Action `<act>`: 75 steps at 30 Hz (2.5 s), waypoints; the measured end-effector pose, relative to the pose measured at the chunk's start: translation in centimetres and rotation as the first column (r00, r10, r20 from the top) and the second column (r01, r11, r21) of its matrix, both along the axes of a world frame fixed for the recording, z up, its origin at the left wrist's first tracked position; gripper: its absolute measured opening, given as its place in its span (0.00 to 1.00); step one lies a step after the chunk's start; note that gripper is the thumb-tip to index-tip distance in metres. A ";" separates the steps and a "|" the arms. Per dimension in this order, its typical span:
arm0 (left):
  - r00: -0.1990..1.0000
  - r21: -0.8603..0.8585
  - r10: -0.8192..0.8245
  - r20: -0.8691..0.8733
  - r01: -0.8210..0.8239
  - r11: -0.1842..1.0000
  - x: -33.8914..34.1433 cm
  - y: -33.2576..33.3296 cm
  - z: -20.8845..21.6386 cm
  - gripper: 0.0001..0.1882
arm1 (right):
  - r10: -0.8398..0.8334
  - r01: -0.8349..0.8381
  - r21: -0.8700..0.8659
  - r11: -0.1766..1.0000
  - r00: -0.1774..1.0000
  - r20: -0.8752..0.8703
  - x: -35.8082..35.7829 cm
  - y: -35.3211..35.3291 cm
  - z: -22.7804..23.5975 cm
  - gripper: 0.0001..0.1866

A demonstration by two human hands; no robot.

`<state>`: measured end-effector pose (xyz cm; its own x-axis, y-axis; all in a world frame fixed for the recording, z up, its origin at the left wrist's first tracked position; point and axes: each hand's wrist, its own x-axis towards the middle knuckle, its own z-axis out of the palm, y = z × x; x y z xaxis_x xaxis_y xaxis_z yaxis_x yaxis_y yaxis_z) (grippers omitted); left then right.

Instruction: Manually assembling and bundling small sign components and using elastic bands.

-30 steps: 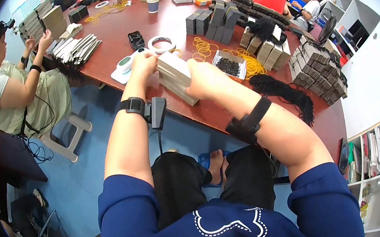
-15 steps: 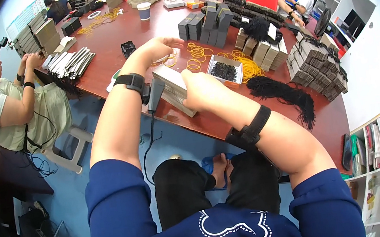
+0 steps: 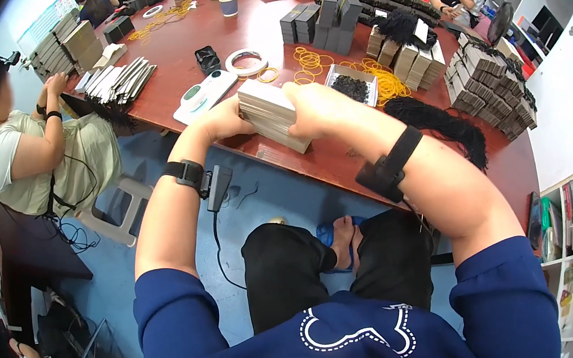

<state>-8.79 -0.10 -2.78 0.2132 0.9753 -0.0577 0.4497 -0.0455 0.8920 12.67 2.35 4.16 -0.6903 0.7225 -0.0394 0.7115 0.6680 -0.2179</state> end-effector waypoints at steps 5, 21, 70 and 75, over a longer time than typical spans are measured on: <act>0.969 0.278 0.184 -0.163 -0.134 0.951 1.0 -2.6 -0.9 0.31 | 0.072 -0.076 0.062 0.995 0.995 0.069 -0.2 -0.1 0.6 0.25; 0.949 0.400 0.238 -0.209 -0.139 0.906 -0.3 -4.6 7.1 0.56 | 0.231 -0.241 0.043 0.970 0.959 0.165 -2.1 1.4 1.8 0.26; 0.527 0.306 0.360 -0.770 -0.190 0.933 11.0 -1.0 10.2 0.32 | -0.170 -0.232 -0.479 0.847 0.734 -0.657 31.4 -13.6 -1.4 0.24; 0.529 0.173 0.236 -0.815 -0.167 0.971 17.4 -1.8 5.6 0.31 | -0.145 -0.255 -0.472 0.844 0.739 -0.658 31.1 -13.5 -1.7 0.24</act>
